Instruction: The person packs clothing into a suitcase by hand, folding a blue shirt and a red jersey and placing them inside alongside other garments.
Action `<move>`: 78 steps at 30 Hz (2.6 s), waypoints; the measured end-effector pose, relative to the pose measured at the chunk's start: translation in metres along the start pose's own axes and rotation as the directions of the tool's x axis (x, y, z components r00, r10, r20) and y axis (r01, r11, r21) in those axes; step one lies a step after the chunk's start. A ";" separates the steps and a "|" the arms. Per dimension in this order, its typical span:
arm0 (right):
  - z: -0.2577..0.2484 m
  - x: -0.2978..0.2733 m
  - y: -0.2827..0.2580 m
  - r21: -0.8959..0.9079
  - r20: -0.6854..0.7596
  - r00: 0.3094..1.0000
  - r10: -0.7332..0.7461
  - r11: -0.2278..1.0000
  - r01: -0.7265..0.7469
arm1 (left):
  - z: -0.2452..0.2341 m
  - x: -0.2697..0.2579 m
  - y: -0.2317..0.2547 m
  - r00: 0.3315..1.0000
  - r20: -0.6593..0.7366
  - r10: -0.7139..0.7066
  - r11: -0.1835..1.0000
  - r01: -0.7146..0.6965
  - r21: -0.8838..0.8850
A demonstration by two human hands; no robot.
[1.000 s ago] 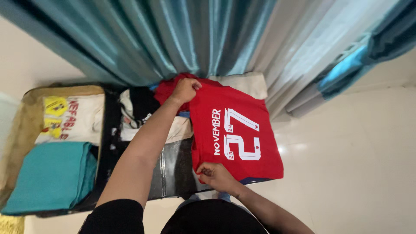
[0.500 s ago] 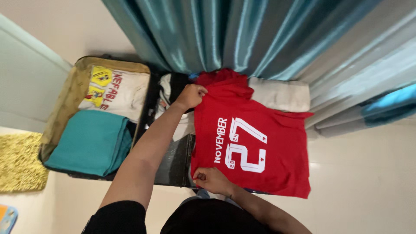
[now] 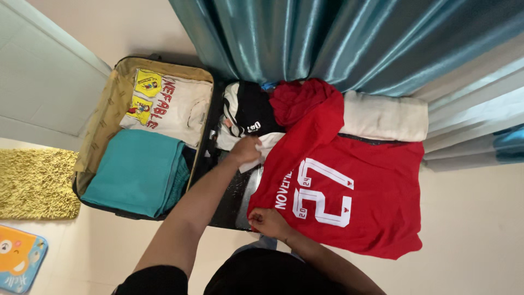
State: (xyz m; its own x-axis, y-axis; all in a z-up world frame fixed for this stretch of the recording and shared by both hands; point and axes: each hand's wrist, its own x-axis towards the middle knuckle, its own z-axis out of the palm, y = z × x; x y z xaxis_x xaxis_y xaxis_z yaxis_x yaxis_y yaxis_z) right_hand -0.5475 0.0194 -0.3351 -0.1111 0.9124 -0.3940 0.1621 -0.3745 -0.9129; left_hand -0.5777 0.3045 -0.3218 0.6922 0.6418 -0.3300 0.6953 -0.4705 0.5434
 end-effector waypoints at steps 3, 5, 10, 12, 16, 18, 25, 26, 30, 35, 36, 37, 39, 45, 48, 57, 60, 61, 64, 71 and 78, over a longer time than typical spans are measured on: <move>-0.001 0.004 0.009 -0.109 0.020 0.987 -0.162 0.980 0.163 | 0.026 -0.036 -0.002 0.999 0.047 -0.017 0.999 0.018 -0.029; -0.005 -0.001 0.004 -0.236 0.028 0.999 -0.015 0.972 0.021 | 0.038 -0.059 0.002 0.997 0.054 -0.060 0.996 0.063 -0.070; -0.025 -0.020 -0.005 -0.278 -0.104 0.995 -0.003 0.960 -0.026 | 0.044 -0.082 0.021 0.961 0.102 -0.257 0.929 0.275 -0.249; -0.040 -0.024 -0.005 -0.294 -0.156 0.987 -0.030 0.956 -0.018 | 0.048 -0.077 0.028 0.983 -0.081 -0.163 0.952 0.136 -0.274; -0.083 -0.027 0.004 -0.307 -0.352 0.933 0.077 0.932 -0.193 | 0.055 -0.042 0.037 0.978 -0.202 -0.050 0.976 0.005 -0.217; -0.111 -0.029 0.017 -0.263 -0.470 0.877 0.097 0.933 -0.244 | 0.056 -0.020 0.045 0.921 -0.384 0.061 0.937 -0.185 -0.295; -0.260 -0.066 0.088 -0.529 -0.695 0.652 -0.303 0.830 -0.177 | 0.045 0.053 0.076 0.904 -0.424 0.054 0.959 -0.166 -0.231; -0.280 -0.074 0.096 -0.498 -0.735 0.631 -0.250 0.829 -0.252 | 0.044 0.060 0.081 0.909 -0.415 0.033 0.956 -0.150 -0.253; -0.337 -0.111 0.110 -0.384 -0.802 0.579 -0.148 0.870 -0.310 | 0.041 0.078 0.104 0.889 -0.457 -0.015 0.948 -0.133 -0.290; -0.386 -0.121 0.122 -0.404 -0.818 0.563 -0.123 0.818 -0.409 | 0.028 0.078 0.138 0.865 -0.502 0.013 0.971 -0.131 -0.202; -0.394 -0.121 0.126 -0.480 -0.800 0.563 -0.206 0.784 -0.394 | 0.027 0.078 0.143 0.852 -0.522 0.046 0.976 -0.149 -0.158; -0.402 -0.122 0.128 -0.479 -0.798 0.566 -0.205 0.785 -0.392 | 0.026 0.079 0.148 0.852 -0.521 0.043 0.977 -0.145 -0.157; -0.422 -0.124 0.130 -0.470 -0.779 0.607 -0.157 0.787 -0.399 | 0.025 0.081 0.154 0.819 -0.552 0.158 0.979 -0.204 -0.021; -0.461 -0.110 0.137 -0.590 -0.704 0.701 -0.116 0.645 -0.485 | 0.024 0.089 0.156 0.831 -0.538 0.144 0.980 -0.197 -0.041; -0.477 -0.102 0.149 -0.593 -0.664 0.742 0.089 0.541 -0.596 | 0.017 0.093 0.149 0.805 -0.574 0.152 0.977 -0.212 -0.039; -0.485 -0.087 0.174 -0.637 -0.618 0.741 0.263 0.385 -0.668 | -0.019 0.090 0.113 0.636 -0.738 -0.224 0.959 0.007 -0.285; -0.482 -0.082 0.170 -0.661 -0.628 0.748 0.216 0.359 -0.659 | -0.032 0.084 0.111 0.672 -0.701 -0.239 0.960 0.053 -0.276; -0.477 -0.084 0.166 -0.660 -0.628 0.747 0.219 0.359 -0.660 | -0.033 0.082 0.114 0.674 -0.699 -0.239 0.960 0.055 -0.276; -0.442 -0.089 0.137 -0.599 -0.699 0.701 0.140 0.420 -0.682 | -0.023 0.071 0.125 0.715 -0.638 -0.286 0.911 -0.005 -0.413; -0.281 -0.123 0.087 -0.707 -0.569 0.822 0.021 0.498 -0.502 | 0.064 -0.026 0.134 0.695 -0.719 0.014 0.993 -0.094 -0.071; -0.188 -0.195 0.136 -0.712 -0.560 0.828 -0.034 0.531 -0.460 | 0.136 -0.157 0.071 0.747 -0.502 -0.436 0.900 0.368 -0.234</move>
State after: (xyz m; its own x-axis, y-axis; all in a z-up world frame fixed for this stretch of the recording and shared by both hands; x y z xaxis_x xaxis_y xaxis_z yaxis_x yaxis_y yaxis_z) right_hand -0.3197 -0.1783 -0.3627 0.4514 0.8606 -0.2357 0.8353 -0.5004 -0.2277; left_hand -0.6111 0.0876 -0.3365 0.1170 0.9885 -0.0962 0.8352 -0.0455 0.5481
